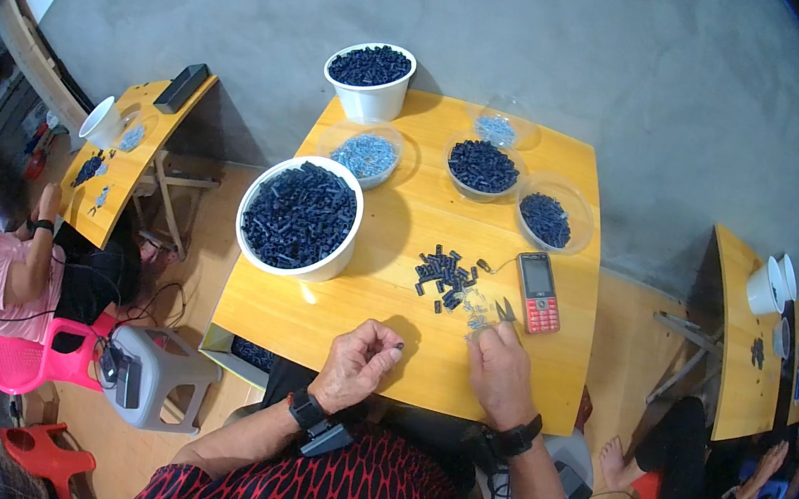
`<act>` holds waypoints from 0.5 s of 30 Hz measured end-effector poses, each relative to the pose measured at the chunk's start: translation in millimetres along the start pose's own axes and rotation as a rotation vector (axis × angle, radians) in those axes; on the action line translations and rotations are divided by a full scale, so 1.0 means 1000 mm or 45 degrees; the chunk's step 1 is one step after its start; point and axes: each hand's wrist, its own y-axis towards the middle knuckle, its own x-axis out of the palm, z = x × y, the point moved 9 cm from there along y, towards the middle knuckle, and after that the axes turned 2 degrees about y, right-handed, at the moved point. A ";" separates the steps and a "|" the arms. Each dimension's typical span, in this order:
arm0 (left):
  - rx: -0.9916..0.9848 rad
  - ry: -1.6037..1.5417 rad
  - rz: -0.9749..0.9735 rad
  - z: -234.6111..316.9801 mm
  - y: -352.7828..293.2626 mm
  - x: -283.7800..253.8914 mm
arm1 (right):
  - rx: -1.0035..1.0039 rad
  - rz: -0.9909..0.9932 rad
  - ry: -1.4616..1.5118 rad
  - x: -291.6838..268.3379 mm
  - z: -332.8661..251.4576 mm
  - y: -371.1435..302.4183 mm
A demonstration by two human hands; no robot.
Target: Manual assembly of small blue plastic components at a manufacturing workstation.
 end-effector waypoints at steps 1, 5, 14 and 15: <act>0.009 -0.008 0.000 0.000 0.000 0.000 | -0.001 -0.001 0.001 0.000 -0.001 0.000; 0.075 0.074 0.030 0.004 0.001 -0.001 | -0.011 -0.001 -0.042 0.002 -0.002 0.001; -0.070 -0.138 -0.049 -0.004 0.001 0.002 | 0.273 -0.012 0.692 0.019 -0.001 -0.014; -0.080 -0.140 -0.056 -0.004 0.001 0.002 | 0.411 -0.015 0.970 0.029 0.002 -0.017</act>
